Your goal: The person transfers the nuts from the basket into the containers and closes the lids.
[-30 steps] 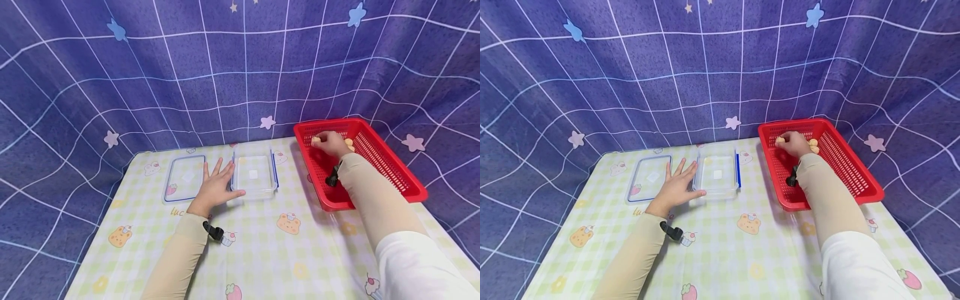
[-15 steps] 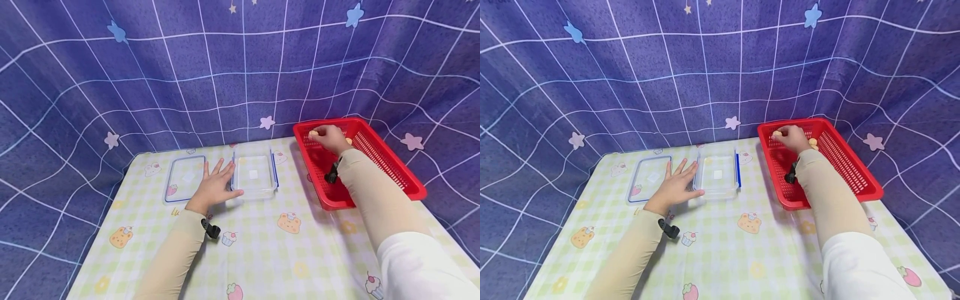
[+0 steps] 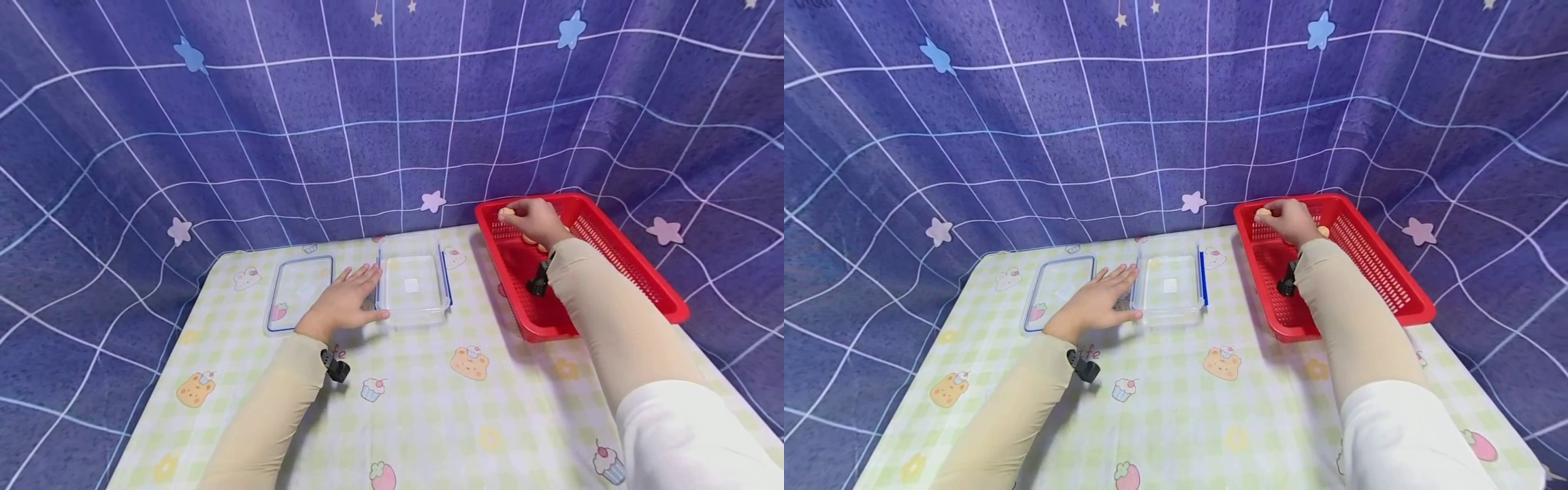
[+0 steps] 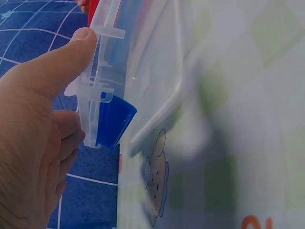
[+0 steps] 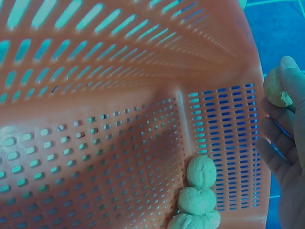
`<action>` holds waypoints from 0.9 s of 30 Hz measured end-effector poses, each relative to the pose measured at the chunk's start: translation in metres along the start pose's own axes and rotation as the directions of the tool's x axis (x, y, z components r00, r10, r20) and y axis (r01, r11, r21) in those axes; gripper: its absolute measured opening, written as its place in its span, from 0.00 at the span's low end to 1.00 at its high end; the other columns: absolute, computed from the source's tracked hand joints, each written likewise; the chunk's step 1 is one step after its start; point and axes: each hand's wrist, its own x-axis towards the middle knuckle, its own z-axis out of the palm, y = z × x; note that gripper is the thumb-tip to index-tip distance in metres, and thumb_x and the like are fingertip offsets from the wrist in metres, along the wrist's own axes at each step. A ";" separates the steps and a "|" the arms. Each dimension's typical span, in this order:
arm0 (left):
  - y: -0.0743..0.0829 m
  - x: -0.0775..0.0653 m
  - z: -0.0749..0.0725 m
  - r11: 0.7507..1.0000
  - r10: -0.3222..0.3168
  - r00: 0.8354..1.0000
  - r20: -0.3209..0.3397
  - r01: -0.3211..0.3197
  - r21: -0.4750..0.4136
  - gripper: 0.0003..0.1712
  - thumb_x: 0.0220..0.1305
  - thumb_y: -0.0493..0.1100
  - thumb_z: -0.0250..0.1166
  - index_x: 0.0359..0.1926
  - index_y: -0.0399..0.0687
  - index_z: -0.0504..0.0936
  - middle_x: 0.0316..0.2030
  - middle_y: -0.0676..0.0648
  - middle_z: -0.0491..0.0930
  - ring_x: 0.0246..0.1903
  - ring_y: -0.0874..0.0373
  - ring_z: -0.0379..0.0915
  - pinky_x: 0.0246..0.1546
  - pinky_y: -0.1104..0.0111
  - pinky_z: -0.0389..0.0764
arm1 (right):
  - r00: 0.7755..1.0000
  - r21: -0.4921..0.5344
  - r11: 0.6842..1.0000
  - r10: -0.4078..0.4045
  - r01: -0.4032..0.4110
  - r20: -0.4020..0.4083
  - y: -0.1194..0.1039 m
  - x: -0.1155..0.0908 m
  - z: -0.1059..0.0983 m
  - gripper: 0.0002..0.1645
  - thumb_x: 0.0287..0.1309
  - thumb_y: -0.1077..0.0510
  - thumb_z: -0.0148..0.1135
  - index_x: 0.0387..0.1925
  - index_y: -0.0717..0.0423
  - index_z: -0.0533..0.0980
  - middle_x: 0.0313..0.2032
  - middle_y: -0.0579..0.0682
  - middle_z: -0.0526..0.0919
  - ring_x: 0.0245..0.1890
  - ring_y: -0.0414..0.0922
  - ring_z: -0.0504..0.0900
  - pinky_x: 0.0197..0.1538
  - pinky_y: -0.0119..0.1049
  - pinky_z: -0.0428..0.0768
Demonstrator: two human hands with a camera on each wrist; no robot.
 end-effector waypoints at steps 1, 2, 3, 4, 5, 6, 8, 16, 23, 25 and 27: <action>-0.002 0.000 0.000 1.000 0.009 1.000 -0.001 -0.009 0.004 0.57 0.65 0.74 0.56 0.79 0.40 0.53 0.78 0.43 0.53 0.78 0.46 0.45 0.77 0.48 0.45 | 1.000 -0.002 1.000 -0.009 0.009 -0.006 -0.001 0.001 0.000 0.24 0.65 0.49 0.68 0.53 0.64 0.82 0.45 0.63 0.86 0.43 0.54 0.79 0.52 0.48 0.78; -0.003 0.001 -0.001 1.000 0.015 1.000 0.000 -0.015 0.004 0.57 0.65 0.74 0.56 0.79 0.40 0.54 0.78 0.43 0.53 0.78 0.46 0.45 0.78 0.48 0.45 | 1.000 -0.004 1.000 -0.016 0.016 -0.012 -0.001 0.002 0.001 0.23 0.64 0.50 0.69 0.52 0.64 0.83 0.45 0.62 0.86 0.42 0.54 0.79 0.51 0.47 0.77; -0.004 0.001 -0.002 1.000 0.023 1.000 0.000 -0.023 0.002 0.56 0.65 0.74 0.56 0.79 0.40 0.54 0.78 0.43 0.54 0.78 0.46 0.45 0.77 0.48 0.45 | 1.000 -0.002 1.000 -0.021 0.021 -0.017 -0.002 0.003 0.001 0.23 0.64 0.50 0.69 0.52 0.64 0.83 0.44 0.62 0.86 0.42 0.54 0.79 0.50 0.47 0.77; -0.005 0.002 -0.002 1.000 0.028 1.000 0.002 -0.028 0.002 0.56 0.65 0.74 0.56 0.78 0.40 0.55 0.77 0.42 0.54 0.78 0.46 0.45 0.77 0.48 0.45 | 0.999 0.000 1.000 -0.026 0.026 -0.022 -0.002 0.004 0.002 0.23 0.64 0.50 0.69 0.51 0.64 0.83 0.43 0.62 0.86 0.41 0.54 0.79 0.50 0.46 0.77; -0.006 0.002 -0.003 0.999 0.033 0.999 0.003 -0.033 -0.001 0.56 0.65 0.74 0.56 0.78 0.40 0.55 0.77 0.42 0.55 0.78 0.46 0.46 0.77 0.48 0.46 | 0.999 0.001 1.000 -0.030 0.030 -0.028 -0.002 0.005 0.003 0.23 0.64 0.50 0.69 0.50 0.64 0.83 0.42 0.61 0.86 0.41 0.54 0.79 0.49 0.46 0.77; -0.006 0.002 -0.003 0.999 0.037 0.999 0.004 -0.037 0.002 0.56 0.65 0.74 0.56 0.78 0.39 0.55 0.77 0.42 0.55 0.78 0.46 0.46 0.77 0.48 0.46 | 0.999 0.001 0.999 -0.033 0.033 -0.032 -0.003 0.005 0.003 0.23 0.63 0.50 0.70 0.50 0.64 0.83 0.43 0.61 0.86 0.41 0.54 0.79 0.50 0.46 0.77; -0.006 0.002 -0.004 0.999 0.041 0.999 0.011 -0.041 0.004 0.56 0.65 0.74 0.56 0.78 0.39 0.55 0.77 0.42 0.54 0.78 0.47 0.45 0.77 0.49 0.47 | 0.999 0.014 0.999 -0.029 0.030 -0.030 -0.004 0.006 0.003 0.24 0.63 0.49 0.69 0.51 0.64 0.83 0.44 0.62 0.86 0.44 0.55 0.80 0.53 0.48 0.77; -0.004 0.002 -0.005 0.998 0.055 0.998 0.007 -0.055 -0.009 0.56 0.66 0.72 0.57 0.78 0.37 0.53 0.78 0.40 0.53 0.77 0.45 0.48 0.78 0.51 0.47 | 0.999 0.038 0.999 -0.029 0.031 -0.036 -0.021 0.008 0.002 0.24 0.64 0.51 0.69 0.53 0.66 0.82 0.47 0.64 0.85 0.49 0.56 0.80 0.59 0.50 0.76; -0.003 0.000 -0.004 0.998 0.059 0.998 0.000 -0.059 -0.020 0.56 0.66 0.71 0.58 0.78 0.37 0.54 0.77 0.39 0.53 0.77 0.44 0.49 0.77 0.50 0.49 | 0.999 0.077 0.997 -0.024 0.027 -0.036 -0.034 0.011 0.010 0.23 0.63 0.51 0.70 0.52 0.64 0.83 0.46 0.62 0.86 0.45 0.52 0.81 0.54 0.46 0.79; -0.003 0.000 -0.004 0.998 0.058 0.998 -0.005 -0.058 -0.023 0.56 0.66 0.71 0.58 0.78 0.36 0.55 0.77 0.39 0.54 0.77 0.44 0.49 0.77 0.50 0.50 | 0.999 0.082 0.996 -0.029 0.031 -0.036 -0.038 0.012 0.012 0.23 0.63 0.51 0.70 0.52 0.64 0.83 0.46 0.62 0.87 0.45 0.52 0.81 0.54 0.47 0.79; -0.004 0.000 -0.004 0.998 0.056 0.998 -0.006 -0.056 -0.025 0.56 0.66 0.71 0.58 0.78 0.36 0.55 0.77 0.39 0.54 0.77 0.44 0.49 0.77 0.50 0.49 | 0.999 0.084 0.996 -0.033 0.036 -0.032 -0.043 0.012 0.013 0.23 0.63 0.51 0.70 0.52 0.64 0.83 0.46 0.63 0.86 0.45 0.52 0.82 0.55 0.48 0.79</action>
